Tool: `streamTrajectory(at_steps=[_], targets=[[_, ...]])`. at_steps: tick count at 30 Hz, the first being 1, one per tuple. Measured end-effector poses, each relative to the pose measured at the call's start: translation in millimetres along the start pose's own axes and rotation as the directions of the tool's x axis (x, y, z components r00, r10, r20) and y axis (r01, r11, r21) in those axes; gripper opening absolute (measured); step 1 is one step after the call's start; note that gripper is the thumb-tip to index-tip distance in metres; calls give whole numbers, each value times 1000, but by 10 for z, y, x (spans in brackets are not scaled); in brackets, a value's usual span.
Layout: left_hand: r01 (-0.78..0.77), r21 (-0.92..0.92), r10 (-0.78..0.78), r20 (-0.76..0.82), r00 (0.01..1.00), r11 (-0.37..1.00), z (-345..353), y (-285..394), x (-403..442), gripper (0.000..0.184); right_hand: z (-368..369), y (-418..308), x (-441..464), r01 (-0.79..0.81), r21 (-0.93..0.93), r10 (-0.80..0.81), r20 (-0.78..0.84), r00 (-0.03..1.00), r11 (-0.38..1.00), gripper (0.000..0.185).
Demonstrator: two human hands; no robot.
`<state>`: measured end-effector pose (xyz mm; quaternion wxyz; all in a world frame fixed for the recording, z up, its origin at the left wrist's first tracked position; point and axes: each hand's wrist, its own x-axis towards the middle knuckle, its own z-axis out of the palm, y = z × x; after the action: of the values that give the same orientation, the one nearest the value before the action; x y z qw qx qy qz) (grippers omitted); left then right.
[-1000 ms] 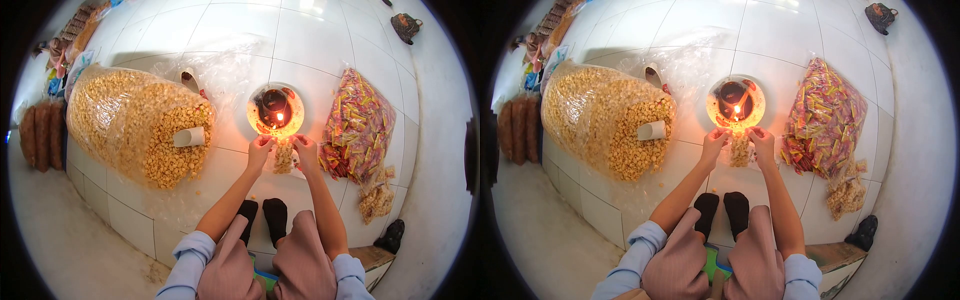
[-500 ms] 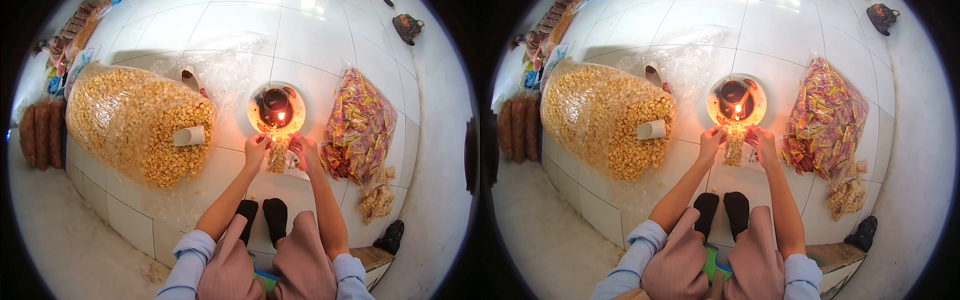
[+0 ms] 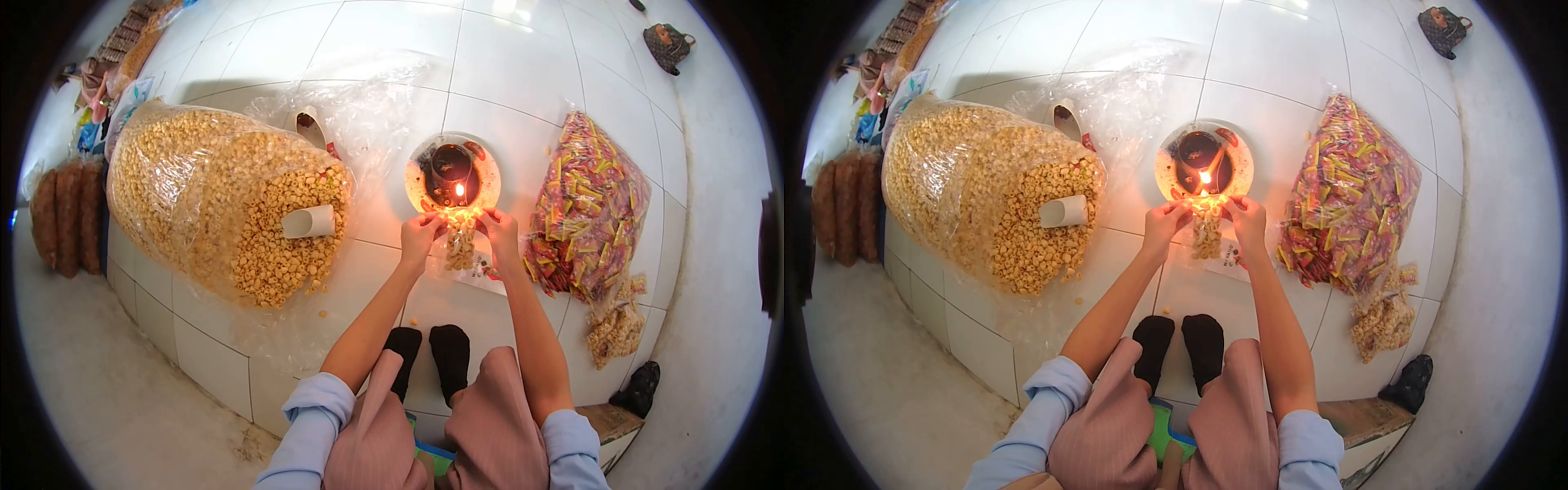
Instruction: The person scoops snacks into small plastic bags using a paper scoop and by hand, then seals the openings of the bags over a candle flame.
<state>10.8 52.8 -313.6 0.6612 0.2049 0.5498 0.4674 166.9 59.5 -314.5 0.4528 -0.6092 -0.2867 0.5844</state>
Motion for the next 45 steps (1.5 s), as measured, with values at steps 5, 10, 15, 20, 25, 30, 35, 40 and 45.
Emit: streamTrajectory(at_steps=[5, 10, 15, 20, 25, 30, 35, 40, 45], targets=[[-32, 57, 34, -34, 999, 998, -1, 21, 54, 14, 34, -52, 83, 35, -94, -38, -26, 999, 995, 14], [-107, 216, 142, -150, 979, 971, 72, 20, 118, 14, 53, -11, 165, 27, -69, -31, -52, 998, 997, 14], [-87, 149, 112, -169, 979, 985, 69, -64, 231, 15, 38, 30, 258, 47, -110, -54, -64, 996, 993, 14], [-63, 47, 70, -159, 985, 997, 61, -93, 292, 15, 69, -21, 264, 16, -68, -21, -77, 997, 998, 15], [-5, 67, 12, -109, 994, 998, 82, -47, 283, 13, 51, 1, 317, 7, -60, -13, -101, 995, 998, 16], [-21, 68, 28, -109, 994, 997, 143, -39, 295, 14, 40, -40, 301, 3, 19, -1, -121, 993, 1000, 16], [-15, 80, 24, -106, 994, 997, 195, -36, 311, 15, 6, -67, 288, 9, 49, -2, -133, 991, 999, 16], [-24, 105, 36, -118, 992, 994, 245, -86, 342, 12, -64, -43, 294, 18, 71, -8, -144, 990, 997, 15], [-29, 217, 58, -129, 990, 976, 300, -154, 386, 10, -141, -39, 277, 7, 96, 9, -172, 985, 995, 15]])
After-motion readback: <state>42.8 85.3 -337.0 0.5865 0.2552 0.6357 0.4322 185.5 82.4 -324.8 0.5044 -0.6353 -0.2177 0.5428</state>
